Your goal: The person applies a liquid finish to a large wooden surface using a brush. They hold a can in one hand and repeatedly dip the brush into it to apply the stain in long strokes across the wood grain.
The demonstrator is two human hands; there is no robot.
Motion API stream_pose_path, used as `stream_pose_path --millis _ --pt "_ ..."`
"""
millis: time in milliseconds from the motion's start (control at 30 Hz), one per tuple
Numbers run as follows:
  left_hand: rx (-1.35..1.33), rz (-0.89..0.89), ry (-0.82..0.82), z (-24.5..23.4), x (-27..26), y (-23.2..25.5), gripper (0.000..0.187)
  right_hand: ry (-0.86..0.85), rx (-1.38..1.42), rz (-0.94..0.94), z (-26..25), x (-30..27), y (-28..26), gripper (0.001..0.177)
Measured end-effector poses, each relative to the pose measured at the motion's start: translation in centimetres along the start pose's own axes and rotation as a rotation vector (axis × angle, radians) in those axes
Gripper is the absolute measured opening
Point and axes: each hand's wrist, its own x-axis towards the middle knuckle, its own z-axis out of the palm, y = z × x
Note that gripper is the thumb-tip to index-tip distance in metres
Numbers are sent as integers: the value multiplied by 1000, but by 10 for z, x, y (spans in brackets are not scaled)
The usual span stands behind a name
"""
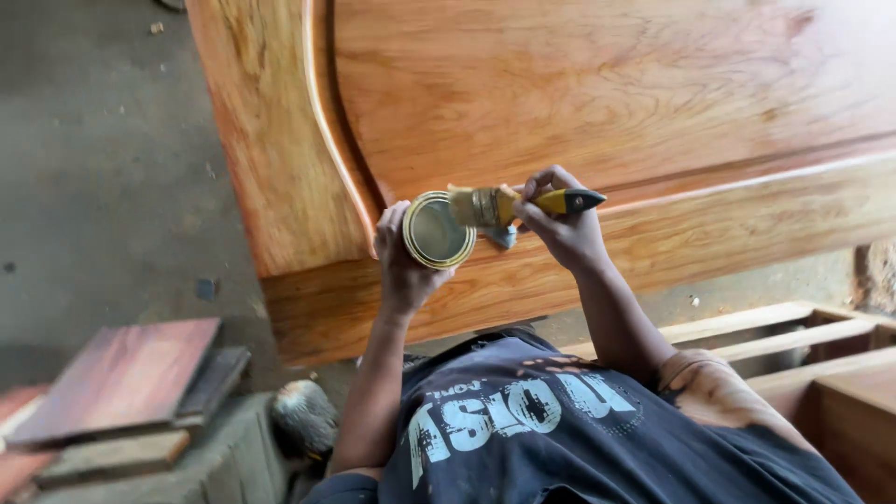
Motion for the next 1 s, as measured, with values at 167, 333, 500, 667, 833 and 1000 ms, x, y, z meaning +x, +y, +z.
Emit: stream_pose_path --millis 167,333,500,667,833,1000 --pt "-62 33 -231 -79 -15 -65 113 97 -63 -59 111 -50 29 18" --pt "-85 -125 -478 -157 -22 -110 126 274 -30 -42 200 -98 15 15" --pt "-71 -13 -528 -202 -1 -145 123 329 43 -42 234 -111 24 18" --pt "-406 93 -294 -213 39 -179 117 551 -182 -116 223 -79 14 13" --pt "-559 47 -238 -218 78 -233 115 701 -477 -181 190 67 48 11" --pt "-601 -27 -449 -259 143 -276 96 601 -351 -402 178 250 106 23"
